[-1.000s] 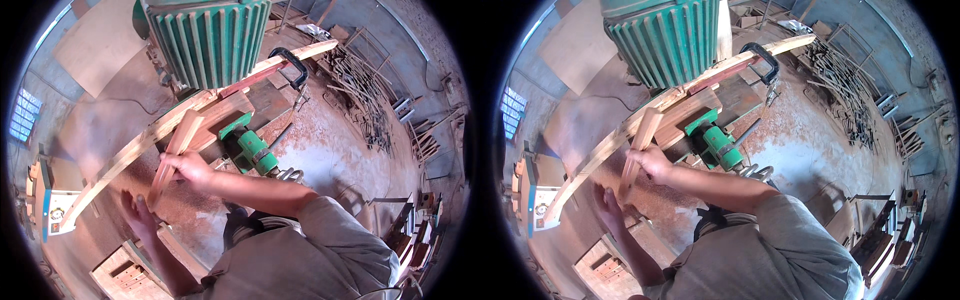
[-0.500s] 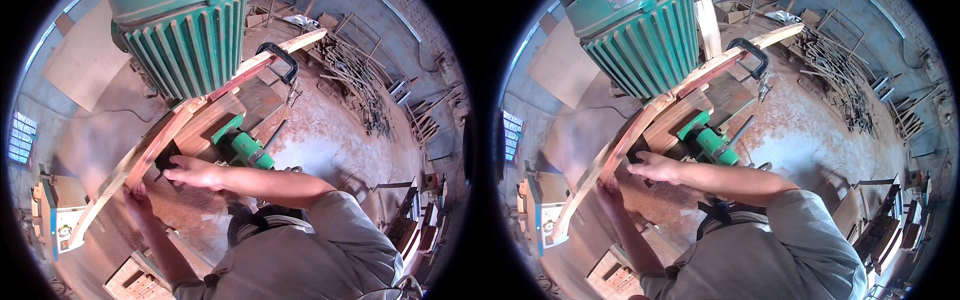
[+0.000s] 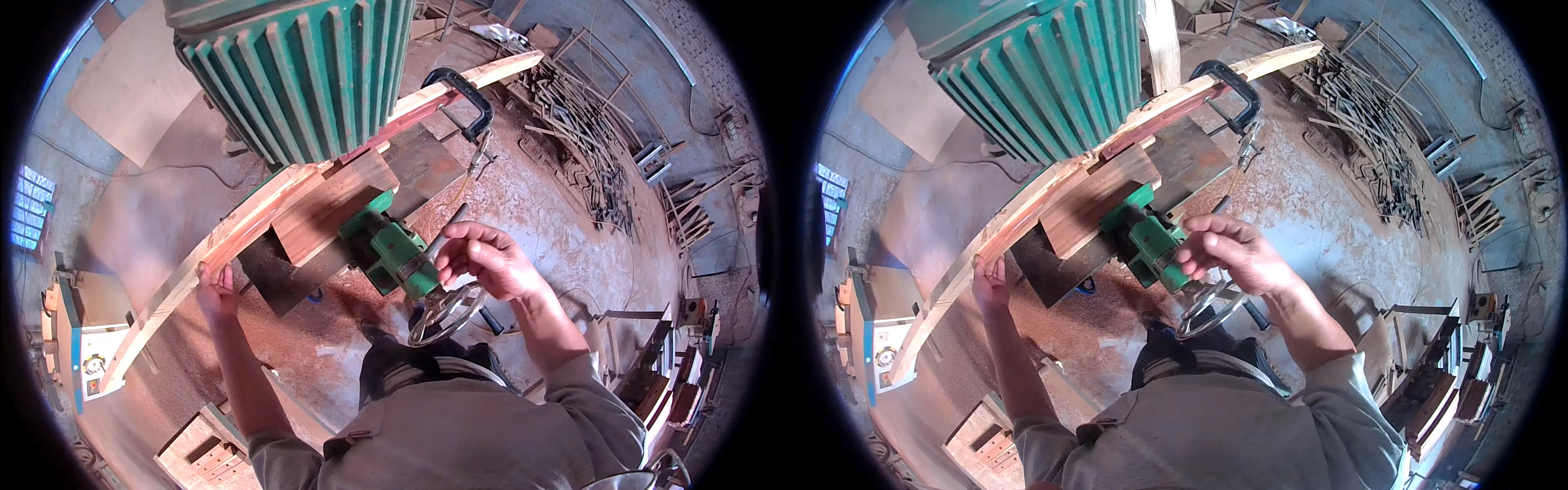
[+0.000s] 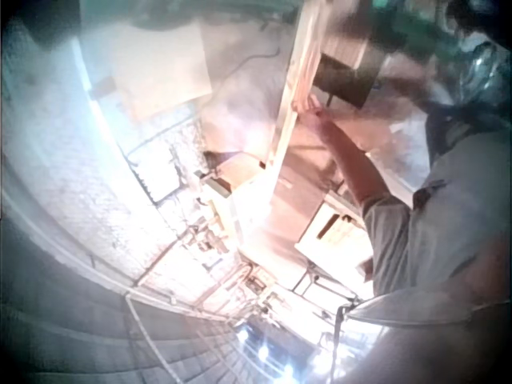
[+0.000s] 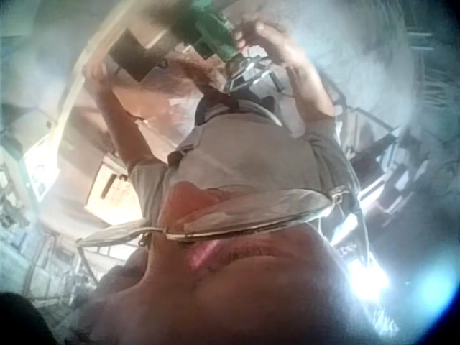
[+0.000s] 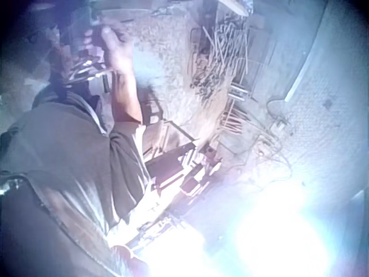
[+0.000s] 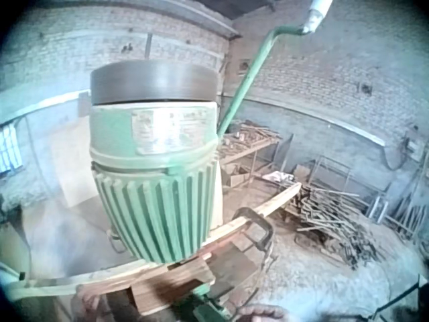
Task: The person repeatedly places wooden planks into a green mortising machine, secures them with a clamp, and operates the machine to cut mortises. After each cut, the person removes the plank and places it on a stack of finished pieces.
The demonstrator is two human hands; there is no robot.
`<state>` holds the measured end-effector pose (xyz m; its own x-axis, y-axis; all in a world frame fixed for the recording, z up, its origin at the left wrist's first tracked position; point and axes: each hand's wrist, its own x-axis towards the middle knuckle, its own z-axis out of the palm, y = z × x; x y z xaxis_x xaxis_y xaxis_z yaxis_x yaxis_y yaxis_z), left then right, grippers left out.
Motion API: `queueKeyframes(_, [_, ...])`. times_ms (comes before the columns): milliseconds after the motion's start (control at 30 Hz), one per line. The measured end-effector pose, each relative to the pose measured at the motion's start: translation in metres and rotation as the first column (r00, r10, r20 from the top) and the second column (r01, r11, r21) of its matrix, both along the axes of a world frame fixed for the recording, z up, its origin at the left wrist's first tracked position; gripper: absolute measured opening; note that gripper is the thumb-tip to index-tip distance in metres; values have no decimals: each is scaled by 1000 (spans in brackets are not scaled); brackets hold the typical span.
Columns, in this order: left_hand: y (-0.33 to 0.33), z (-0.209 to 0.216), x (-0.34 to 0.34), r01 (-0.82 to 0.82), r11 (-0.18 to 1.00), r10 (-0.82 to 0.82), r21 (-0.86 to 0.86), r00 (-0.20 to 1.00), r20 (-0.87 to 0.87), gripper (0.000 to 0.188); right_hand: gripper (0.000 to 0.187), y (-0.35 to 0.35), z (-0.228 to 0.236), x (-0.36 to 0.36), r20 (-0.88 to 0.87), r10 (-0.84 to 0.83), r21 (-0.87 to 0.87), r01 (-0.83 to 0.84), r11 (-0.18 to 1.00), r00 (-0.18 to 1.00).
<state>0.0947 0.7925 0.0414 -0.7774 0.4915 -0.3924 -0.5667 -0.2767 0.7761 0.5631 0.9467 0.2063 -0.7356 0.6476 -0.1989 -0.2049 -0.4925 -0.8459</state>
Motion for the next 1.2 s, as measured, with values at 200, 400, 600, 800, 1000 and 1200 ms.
queueKeyframes(200, [14,-10,14,62,998,-62,21,998,-2,33,29,27,-34,22,140,-354,223,319,921,925])
queueKeyframes(400, [24,-9,26,53,998,-53,45,999,-14,36,33,56,-88,34,272,-662,417,535,735,698])
queueKeyframes(600, [38,-11,36,57,998,-58,-37,997,-43,40,51,64,-113,21,348,-600,186,574,797,720])
queueKeyframes(800, [37,-2,42,89,994,-91,-56,995,-34,34,30,80,-97,-2,55,-585,-345,565,750,809])
queueKeyframes(1000, [39,-2,44,94,993,-95,-76,995,-14,39,33,-1,13,-136,685,162,521,-633,572,710])
queueKeyframes(1200, [38,-4,43,130,991,-131,-41,991,-27,41,37,-40,9,-180,810,106,505,-779,373,576])
